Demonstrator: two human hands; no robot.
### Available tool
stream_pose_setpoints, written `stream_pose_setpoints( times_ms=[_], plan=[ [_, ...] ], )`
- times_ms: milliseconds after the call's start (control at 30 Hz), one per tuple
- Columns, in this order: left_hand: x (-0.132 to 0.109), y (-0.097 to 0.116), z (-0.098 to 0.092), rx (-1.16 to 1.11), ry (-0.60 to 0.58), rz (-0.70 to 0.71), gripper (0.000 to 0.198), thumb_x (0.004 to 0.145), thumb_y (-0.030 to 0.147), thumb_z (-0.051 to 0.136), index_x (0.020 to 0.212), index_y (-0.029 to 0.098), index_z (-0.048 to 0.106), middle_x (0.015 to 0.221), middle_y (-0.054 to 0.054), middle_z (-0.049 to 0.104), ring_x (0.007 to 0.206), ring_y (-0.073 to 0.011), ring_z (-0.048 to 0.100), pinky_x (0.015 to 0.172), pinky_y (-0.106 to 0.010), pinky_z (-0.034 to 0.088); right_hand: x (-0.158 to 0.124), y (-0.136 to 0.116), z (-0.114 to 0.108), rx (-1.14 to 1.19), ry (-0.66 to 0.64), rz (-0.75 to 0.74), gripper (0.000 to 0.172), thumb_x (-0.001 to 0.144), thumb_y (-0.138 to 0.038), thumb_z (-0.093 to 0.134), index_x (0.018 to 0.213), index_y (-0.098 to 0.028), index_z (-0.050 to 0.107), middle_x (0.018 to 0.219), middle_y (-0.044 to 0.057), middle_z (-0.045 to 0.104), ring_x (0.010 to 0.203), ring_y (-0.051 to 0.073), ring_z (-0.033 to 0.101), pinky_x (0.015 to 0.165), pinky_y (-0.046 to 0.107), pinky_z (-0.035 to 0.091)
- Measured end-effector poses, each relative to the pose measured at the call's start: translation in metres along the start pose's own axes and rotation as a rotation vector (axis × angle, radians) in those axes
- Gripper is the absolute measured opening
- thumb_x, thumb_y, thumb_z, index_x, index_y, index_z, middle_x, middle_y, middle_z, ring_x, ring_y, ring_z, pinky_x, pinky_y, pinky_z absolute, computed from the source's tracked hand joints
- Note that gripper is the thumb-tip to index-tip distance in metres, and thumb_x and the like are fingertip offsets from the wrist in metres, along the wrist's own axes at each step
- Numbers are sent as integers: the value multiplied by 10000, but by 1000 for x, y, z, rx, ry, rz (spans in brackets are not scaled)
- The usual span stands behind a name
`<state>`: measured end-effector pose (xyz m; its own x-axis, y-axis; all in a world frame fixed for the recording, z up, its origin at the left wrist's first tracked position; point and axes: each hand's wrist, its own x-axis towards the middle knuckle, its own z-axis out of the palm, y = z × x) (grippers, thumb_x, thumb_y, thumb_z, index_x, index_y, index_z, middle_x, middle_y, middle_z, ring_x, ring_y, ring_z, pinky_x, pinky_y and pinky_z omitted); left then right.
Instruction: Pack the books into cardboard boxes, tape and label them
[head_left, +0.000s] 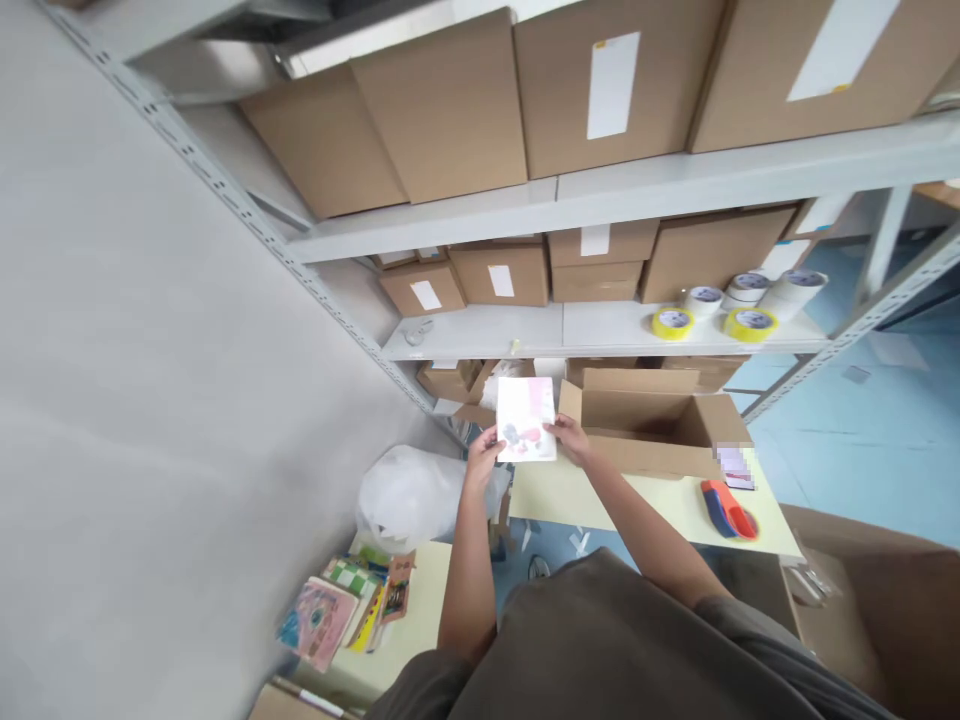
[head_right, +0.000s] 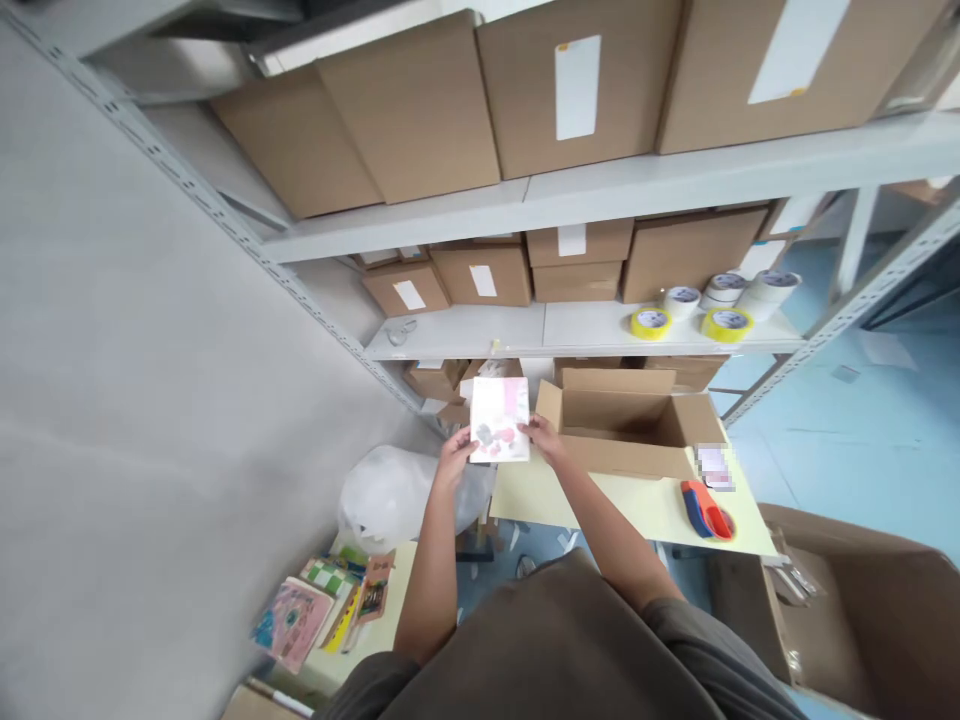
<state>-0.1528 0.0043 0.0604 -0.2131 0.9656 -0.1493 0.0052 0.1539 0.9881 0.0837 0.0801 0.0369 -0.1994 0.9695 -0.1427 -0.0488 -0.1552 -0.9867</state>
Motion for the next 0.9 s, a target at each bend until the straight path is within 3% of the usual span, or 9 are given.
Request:
stream_pose_setpoints(
  times_ms=[100, 200, 467, 600, 667, 733, 900],
  plan=[
    [3, 28, 28, 37, -60, 27, 705, 771, 481, 840, 1396, 179, 714, 1262, -127, 785, 1050, -308, 763, 851, -387, 631, -11, -32, -39, 192, -45, 13, 494, 644, -585, 911, 887, -209, 704, 915, 52, 792, 819, 231, 720, 747, 343, 566],
    [10, 48, 70, 76, -113, 34, 715, 776, 494, 831, 1409, 189, 698, 1280, -125, 772, 1047, -294, 755, 808, -355, 621, -21, -58, -85, 267, -11, -2, 484, 639, -548, 936, 904, -213, 709, 962, 54, 800, 828, 238, 722, 736, 345, 560],
    [32, 75, 237, -79, -294, 50, 668, 682, 401, 903, 1275, 150, 726, 1200, -124, 768, 1030, -255, 730, 802, -306, 579, -54, -93, -226, 271, 249, -76, 514, 607, -563, 953, 871, -216, 680, 925, 41, 798, 870, 251, 723, 766, 344, 563],
    [22, 78, 299, -181, -401, 26, 633, 657, 371, 935, 1222, 168, 735, 1153, -104, 774, 994, -230, 731, 768, -284, 577, -74, -101, -283, 287, 333, -109, 475, 616, -528, 962, 867, -222, 698, 900, 22, 783, 849, 235, 715, 772, 340, 565],
    [16, 75, 313, -201, -429, -4, 621, 665, 360, 936, 1222, 174, 733, 1157, -104, 777, 976, -228, 736, 740, -280, 580, -79, -103, -300, 272, 359, -112, 478, 599, -514, 969, 870, -218, 712, 869, 20, 776, 821, 230, 705, 762, 339, 564],
    [11, 68, 317, -206, -430, -27, 607, 676, 342, 931, 1225, 176, 731, 1164, -109, 780, 973, -231, 740, 740, -287, 589, -80, -100, -307, 239, 356, -92, 481, 585, -514, 970, 862, -213, 717, 834, 24, 769, 789, 228, 696, 743, 342, 561],
    [10, 34, 293, -151, -329, -137, 518, 661, 218, 915, 1143, 164, 735, 1093, -114, 796, 970, -240, 755, 825, -342, 618, -69, -68, -293, 98, 275, -17, 473, 598, -562, 924, 816, -215, 687, 807, 27, 754, 766, 232, 690, 697, 334, 547]
  ],
)
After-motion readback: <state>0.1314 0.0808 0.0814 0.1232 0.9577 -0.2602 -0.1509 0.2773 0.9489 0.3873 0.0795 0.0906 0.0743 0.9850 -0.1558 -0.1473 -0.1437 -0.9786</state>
